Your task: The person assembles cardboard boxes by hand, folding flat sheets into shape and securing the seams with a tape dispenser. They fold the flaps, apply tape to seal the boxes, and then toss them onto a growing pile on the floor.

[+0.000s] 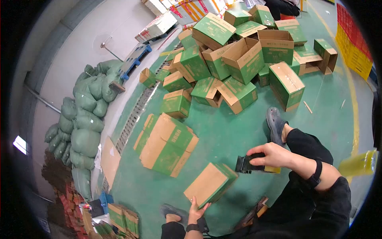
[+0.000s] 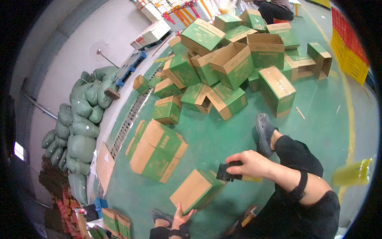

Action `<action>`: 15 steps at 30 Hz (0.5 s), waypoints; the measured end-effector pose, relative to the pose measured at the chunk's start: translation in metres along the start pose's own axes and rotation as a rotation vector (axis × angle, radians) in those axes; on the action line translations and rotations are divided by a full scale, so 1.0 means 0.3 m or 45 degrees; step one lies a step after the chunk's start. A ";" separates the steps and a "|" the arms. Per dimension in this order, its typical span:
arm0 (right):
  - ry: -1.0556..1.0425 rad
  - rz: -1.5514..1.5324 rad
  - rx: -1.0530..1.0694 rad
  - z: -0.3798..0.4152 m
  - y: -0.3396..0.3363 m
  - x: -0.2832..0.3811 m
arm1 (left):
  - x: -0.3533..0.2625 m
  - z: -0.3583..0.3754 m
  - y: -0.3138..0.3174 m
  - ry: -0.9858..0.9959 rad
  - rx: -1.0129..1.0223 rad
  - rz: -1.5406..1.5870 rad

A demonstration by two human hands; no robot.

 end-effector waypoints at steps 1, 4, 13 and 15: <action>-0.095 0.026 0.026 0.001 -0.001 0.003 | -0.043 0.010 0.062 0.038 0.014 0.049; -0.110 -0.038 0.017 0.004 -0.023 0.034 | -0.347 0.063 0.476 0.369 0.455 0.098; -0.254 0.037 -0.035 -0.022 -0.064 0.107 | -0.860 -0.122 1.064 0.634 0.378 -0.550; -0.270 0.064 -0.012 -0.018 -0.085 0.115 | -0.855 -0.243 0.903 0.554 0.055 -0.885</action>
Point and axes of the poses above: each hand's wrist, its own z-axis away from the middle knuckle, its own y-axis out of the palm, x = y × z, the point moved 2 cm from there along -z, towards the middle knuckle, and after that the axes turned 1 degree about -y, right-handed, at the moved point
